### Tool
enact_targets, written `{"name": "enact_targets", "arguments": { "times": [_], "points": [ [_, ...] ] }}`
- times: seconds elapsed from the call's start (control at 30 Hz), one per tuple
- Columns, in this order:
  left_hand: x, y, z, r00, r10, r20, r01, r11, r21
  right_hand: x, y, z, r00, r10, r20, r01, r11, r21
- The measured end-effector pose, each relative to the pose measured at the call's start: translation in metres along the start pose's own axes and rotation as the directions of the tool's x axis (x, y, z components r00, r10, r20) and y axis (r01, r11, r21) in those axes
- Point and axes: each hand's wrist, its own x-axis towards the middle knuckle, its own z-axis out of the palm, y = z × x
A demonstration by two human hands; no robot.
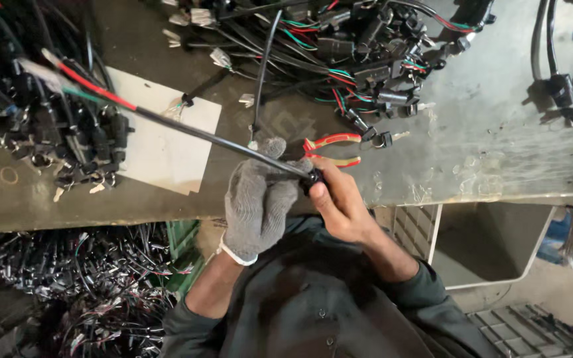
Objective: The person holds a black cable in a gloved hand and uses red-handled pliers to strip insulation from its ends, pulling away cut insulation pieces. They reposition the cable repeatedly to work on different sections and set finished wires aside on the workbench.
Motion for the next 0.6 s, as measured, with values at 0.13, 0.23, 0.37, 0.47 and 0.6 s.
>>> {"name": "enact_targets", "arguments": {
  "times": [0.13, 0.23, 0.37, 0.47, 0.6],
  "points": [
    [0.011, 0.002, 0.004, 0.991, 0.055, 0.12, -0.057, 0.998, 0.01, -0.007, 0.028, -0.005, 0.968, 0.248, -0.046, -0.237, 0.956, 0.171],
    [0.022, -0.012, 0.002, 0.997, 0.05, 0.056, -0.053, 0.997, 0.063, 0.002, 0.039, -0.007, 0.992, 0.124, 0.015, -0.125, 0.987, 0.105],
    [0.024, -0.013, -0.007, 0.966, 0.12, 0.23, -0.046, 0.952, -0.303, 0.006, 0.027, -0.002, 0.992, 0.013, 0.122, -0.026, 0.994, 0.105],
    [0.01, -0.017, -0.004, 0.975, 0.066, 0.211, -0.008, 0.965, -0.263, 0.008, 0.042, -0.001, 0.981, -0.055, 0.185, 0.03, 0.99, 0.136],
    [0.003, -0.027, -0.018, 0.95, 0.027, 0.311, 0.115, 0.895, -0.43, -0.001, 0.07, -0.016, 0.83, 0.186, 0.526, -0.255, 0.965, 0.061]
  ]
}}
